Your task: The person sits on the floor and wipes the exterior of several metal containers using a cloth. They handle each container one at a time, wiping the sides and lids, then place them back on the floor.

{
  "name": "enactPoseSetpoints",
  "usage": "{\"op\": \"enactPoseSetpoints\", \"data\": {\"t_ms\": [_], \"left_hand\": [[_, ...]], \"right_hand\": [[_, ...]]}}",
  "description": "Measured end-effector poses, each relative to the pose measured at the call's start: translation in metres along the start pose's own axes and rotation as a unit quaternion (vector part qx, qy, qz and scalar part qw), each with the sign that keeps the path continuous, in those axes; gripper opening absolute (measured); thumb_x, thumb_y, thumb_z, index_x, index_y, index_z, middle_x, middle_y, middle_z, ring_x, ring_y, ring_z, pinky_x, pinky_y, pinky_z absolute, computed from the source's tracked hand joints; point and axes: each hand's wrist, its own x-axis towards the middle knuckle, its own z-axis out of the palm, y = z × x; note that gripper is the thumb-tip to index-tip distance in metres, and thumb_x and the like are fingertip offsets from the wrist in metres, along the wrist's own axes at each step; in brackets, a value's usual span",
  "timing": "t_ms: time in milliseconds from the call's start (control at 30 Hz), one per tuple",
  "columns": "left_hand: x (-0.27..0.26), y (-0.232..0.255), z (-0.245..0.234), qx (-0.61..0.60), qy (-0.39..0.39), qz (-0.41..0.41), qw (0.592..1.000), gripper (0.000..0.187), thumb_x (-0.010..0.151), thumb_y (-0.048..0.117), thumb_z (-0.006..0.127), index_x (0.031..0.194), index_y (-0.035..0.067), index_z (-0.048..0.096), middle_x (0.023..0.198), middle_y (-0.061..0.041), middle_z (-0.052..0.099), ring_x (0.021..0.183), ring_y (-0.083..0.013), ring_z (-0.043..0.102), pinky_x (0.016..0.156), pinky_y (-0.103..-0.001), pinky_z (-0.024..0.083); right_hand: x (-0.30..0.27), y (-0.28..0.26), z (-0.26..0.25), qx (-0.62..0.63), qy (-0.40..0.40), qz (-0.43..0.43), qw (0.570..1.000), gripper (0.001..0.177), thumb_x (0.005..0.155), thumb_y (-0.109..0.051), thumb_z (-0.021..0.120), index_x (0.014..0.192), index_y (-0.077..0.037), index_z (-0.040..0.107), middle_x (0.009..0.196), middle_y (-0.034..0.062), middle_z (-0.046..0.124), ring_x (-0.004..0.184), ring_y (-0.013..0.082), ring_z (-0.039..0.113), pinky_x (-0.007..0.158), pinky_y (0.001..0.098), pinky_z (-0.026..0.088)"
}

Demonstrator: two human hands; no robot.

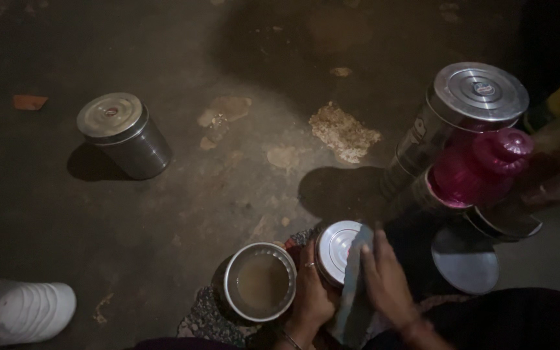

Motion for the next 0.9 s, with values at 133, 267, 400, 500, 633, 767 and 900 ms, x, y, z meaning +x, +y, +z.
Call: {"op": "enactPoseSetpoints", "data": {"t_ms": [133, 267, 400, 500, 633, 767, 900], "left_hand": [[0.002, 0.005, -0.002, -0.02, -0.029, -0.043, 0.998, 0.091, 0.079, 0.022, 0.084, 0.151, -0.001, 0.034, 0.143, -0.024, 0.054, 0.133, -0.0401, 0.055, 0.112, -0.046, 0.043], [-0.005, -0.024, 0.004, 0.001, -0.064, -0.054, 0.996, 0.076, 0.093, 0.031, 0.069, 0.152, -0.001, 0.034, 0.148, -0.026, 0.051, 0.137, -0.04, 0.052, 0.113, -0.045, 0.041], [-0.012, -0.078, 0.025, 0.13, -0.061, 0.073, 0.987, 0.061, 0.116, 0.035, 0.042, 0.16, -0.005, 0.031, 0.161, -0.031, 0.043, 0.146, -0.0446, 0.045, 0.12, -0.046, 0.039], [-0.014, -0.076, 0.017, -0.081, -0.13, -0.102, 0.983, 0.065, 0.101, 0.047, 0.043, 0.149, 0.003, 0.047, 0.148, -0.018, 0.061, 0.134, -0.0311, 0.064, 0.107, -0.04, 0.049], [-0.007, -0.026, -0.002, -0.069, -0.038, -0.014, 0.997, 0.08, 0.094, 0.04, 0.062, 0.155, -0.002, 0.03, 0.152, -0.024, 0.048, 0.14, -0.0387, 0.049, 0.114, -0.043, 0.04], [0.0, 0.004, -0.008, -0.006, -0.054, -0.026, 0.998, 0.081, 0.084, 0.033, 0.071, 0.149, 0.001, 0.035, 0.144, -0.022, 0.054, 0.134, -0.0371, 0.053, 0.111, -0.042, 0.042], [-0.002, -0.019, -0.002, -0.028, -0.058, 0.007, 0.998, 0.065, 0.107, 0.028, 0.054, 0.161, -0.001, 0.03, 0.157, -0.027, 0.046, 0.144, -0.0397, 0.046, 0.118, -0.045, 0.037]], "right_hand": [[0.046, -0.045, -0.016, -0.213, -0.192, 0.14, 0.948, 0.065, 0.108, -0.052, 0.024, 0.14, -0.005, 0.056, 0.136, 0.0229, 0.066, 0.13, 0.0349, 0.063, 0.112, 0.0433, 0.047], [0.045, -0.076, 0.005, -0.297, -0.085, -0.075, 0.948, 0.069, 0.101, -0.049, 0.032, 0.154, -0.006, 0.037, 0.155, 0.0172, 0.045, 0.139, 0.0373, 0.045, 0.112, 0.0498, 0.038], [0.024, -0.078, 0.024, -0.382, -0.026, -0.262, 0.886, 0.069, 0.102, -0.049, 0.033, 0.151, -0.001, 0.034, 0.156, 0.0184, 0.038, 0.149, 0.0352, 0.027, 0.116, 0.0559, 0.021], [-0.013, -0.06, 0.022, -0.372, -0.009, -0.32, 0.871, 0.072, 0.103, -0.05, 0.031, 0.154, 0.001, 0.029, 0.159, 0.0216, 0.032, 0.149, 0.0348, 0.024, 0.119, 0.0551, 0.015], [-0.035, -0.021, -0.001, -0.376, 0.002, -0.265, 0.888, 0.073, 0.102, -0.05, 0.028, 0.155, 0.001, 0.025, 0.162, 0.0238, 0.025, 0.151, 0.037, 0.019, 0.12, 0.0534, 0.01], [-0.011, -0.013, -0.012, -0.392, -0.016, -0.145, 0.908, 0.077, 0.103, -0.055, 0.028, 0.155, 0.002, 0.021, 0.161, 0.0238, 0.02, 0.153, 0.0427, 0.013, 0.12, 0.0565, 0.009], [0.041, -0.05, -0.008, -0.299, -0.103, -0.05, 0.947, 0.088, 0.1, -0.06, 0.03, 0.161, 0.001, 0.015, 0.166, 0.0199, 0.02, 0.146, 0.0388, 0.028, 0.118, 0.0536, 0.023]]}}
